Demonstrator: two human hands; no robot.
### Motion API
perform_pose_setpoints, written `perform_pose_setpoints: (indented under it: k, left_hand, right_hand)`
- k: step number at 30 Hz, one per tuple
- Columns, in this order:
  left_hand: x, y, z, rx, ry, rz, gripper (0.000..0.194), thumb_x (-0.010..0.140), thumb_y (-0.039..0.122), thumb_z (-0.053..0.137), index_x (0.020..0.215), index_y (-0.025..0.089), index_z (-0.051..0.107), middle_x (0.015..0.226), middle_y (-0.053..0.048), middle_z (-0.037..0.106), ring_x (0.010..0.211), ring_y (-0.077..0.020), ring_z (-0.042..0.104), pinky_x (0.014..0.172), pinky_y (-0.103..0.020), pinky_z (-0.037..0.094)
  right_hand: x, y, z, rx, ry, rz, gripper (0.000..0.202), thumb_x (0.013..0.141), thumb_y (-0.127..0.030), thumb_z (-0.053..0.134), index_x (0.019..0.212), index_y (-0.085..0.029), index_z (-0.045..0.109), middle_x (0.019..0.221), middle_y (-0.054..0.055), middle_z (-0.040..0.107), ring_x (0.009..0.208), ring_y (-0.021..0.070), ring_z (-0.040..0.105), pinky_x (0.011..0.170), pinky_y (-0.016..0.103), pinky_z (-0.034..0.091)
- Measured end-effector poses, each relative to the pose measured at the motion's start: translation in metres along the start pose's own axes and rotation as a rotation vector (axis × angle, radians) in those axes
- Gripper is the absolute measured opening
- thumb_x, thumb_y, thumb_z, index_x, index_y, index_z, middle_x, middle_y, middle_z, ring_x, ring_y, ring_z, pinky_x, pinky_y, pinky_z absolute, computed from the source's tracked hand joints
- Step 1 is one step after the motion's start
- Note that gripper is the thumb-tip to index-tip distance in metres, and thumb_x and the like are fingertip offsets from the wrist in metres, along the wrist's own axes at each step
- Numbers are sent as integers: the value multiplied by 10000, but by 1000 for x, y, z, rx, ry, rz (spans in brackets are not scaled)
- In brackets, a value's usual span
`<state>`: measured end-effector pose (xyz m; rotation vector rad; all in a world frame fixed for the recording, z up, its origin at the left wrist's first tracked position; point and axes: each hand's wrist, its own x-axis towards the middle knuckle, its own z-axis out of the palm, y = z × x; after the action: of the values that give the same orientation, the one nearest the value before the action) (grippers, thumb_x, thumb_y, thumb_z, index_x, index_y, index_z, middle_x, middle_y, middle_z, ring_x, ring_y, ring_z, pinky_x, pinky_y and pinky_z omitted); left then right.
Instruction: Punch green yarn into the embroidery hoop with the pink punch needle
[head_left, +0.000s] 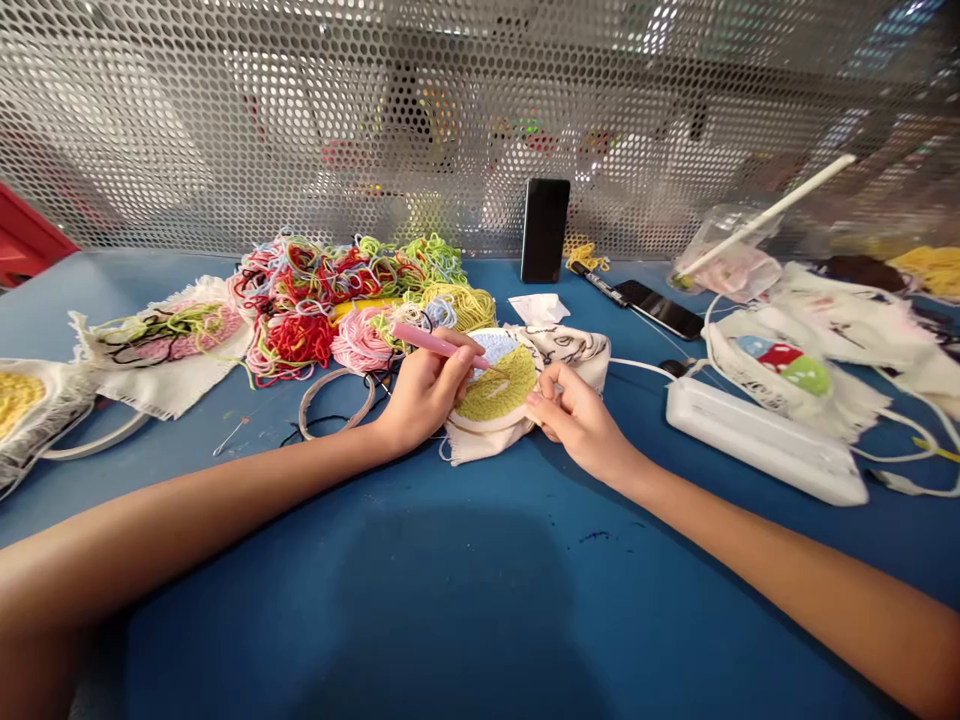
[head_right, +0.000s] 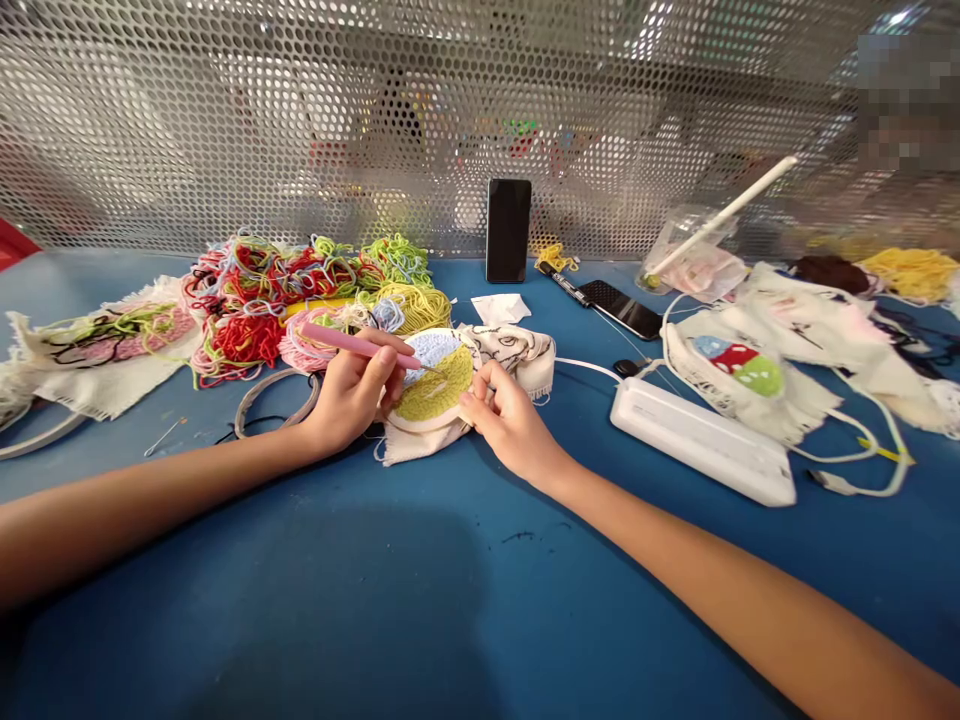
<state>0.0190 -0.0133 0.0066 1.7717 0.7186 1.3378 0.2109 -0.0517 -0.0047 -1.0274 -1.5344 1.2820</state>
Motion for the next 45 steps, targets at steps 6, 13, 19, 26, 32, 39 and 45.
perform_pose_setpoints:
  k: [6,13,19,26,32,39,45]
  left_hand:
    - [-1,-2,-1,66,-27,-17,256,897,358,437,859,129,545,537,45,444,430,-36,419,404,-156,329]
    - [3,-2,0,243,-116,25,232,875,292,480,821,113,618,697,-33,603,585,-73,540,516,-175,428]
    - [7,-6,5,299,-253,86,167,848,218,522,862,111,650,926,-87,669,862,-135,614,785,-249,486]
    - [7,-2,3,136,-139,-59,191,867,290,488,867,129,591,802,-45,623,628,-76,565,543,-182,450]
    - [6,-7,2,-148,-86,-156,184,860,339,508,848,167,446,569,58,468,396,-31,399,348,-149,297]
    - [5,-5,2,-194,-29,-130,195,850,337,524,838,170,423,554,70,452,380,-26,408,335,-139,303]
    - [4,-2,1,-192,-26,-153,197,839,342,534,839,175,430,549,67,457,376,-30,407,321,-142,297]
  right_hand:
    - [-1,-1,1,-17,2,-9,231,885,-296,486,760,-224,305,548,-88,239,450,55,226,423,211,178]
    - [0,-1,2,-92,-1,-45,228,893,-315,463,763,-226,299,580,-78,262,469,62,261,438,215,216]
    - [-2,-2,3,-160,-15,-70,224,894,-304,458,752,-222,304,583,-74,272,484,67,274,450,219,228]
    - [-2,-3,3,-62,6,-30,205,888,-308,472,778,-229,319,537,-90,269,446,61,262,428,210,206]
    - [1,0,1,-71,159,4,180,854,-324,532,908,-244,380,503,-100,335,442,66,325,435,202,245]
    - [1,-1,1,-47,209,-12,213,844,-364,538,933,-235,394,556,-75,486,499,80,480,505,216,362]
    - [2,2,0,-20,196,1,225,842,-389,533,919,-231,393,583,-66,491,520,79,497,451,189,311]
